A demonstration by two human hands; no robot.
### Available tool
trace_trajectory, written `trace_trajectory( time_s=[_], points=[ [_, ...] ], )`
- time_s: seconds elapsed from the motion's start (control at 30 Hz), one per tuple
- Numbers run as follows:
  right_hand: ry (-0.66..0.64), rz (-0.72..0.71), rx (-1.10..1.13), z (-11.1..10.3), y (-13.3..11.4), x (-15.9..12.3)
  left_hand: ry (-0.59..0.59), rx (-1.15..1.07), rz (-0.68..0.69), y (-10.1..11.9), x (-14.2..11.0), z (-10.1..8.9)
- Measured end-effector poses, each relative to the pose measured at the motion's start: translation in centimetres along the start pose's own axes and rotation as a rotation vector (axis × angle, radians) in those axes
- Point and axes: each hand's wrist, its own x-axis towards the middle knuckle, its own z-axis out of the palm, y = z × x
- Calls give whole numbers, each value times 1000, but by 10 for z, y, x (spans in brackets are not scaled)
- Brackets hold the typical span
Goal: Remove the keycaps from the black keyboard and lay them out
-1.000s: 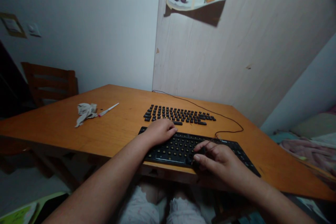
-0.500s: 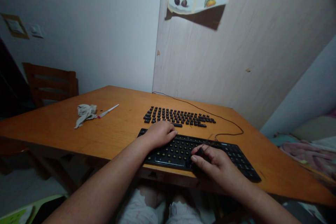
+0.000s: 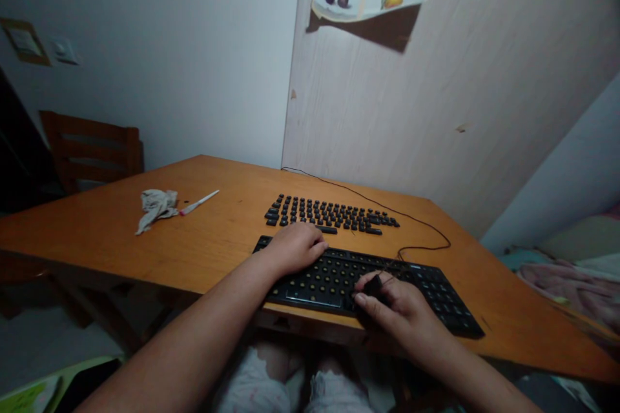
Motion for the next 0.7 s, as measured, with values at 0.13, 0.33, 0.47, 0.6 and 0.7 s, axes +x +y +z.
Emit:
trace_trajectory(
  time_s=[0.13,0.33,0.47,0.6,0.7],
  points=[
    [42,45,24,3,4,-1,0,-14,10,2,-1,-1],
    [55,74,36,4,9,-4,-2,-23,9,2,-3,-2],
    [109,88,34,1,11,-5,-7,-15,8,2,-4,-2],
    [146,108,28,-1,10,-5,-15,-20,6,2,-4,-2],
    [154,122,52,-1,8,-4,-12,-18,12,1,-4,-2]
  ],
)
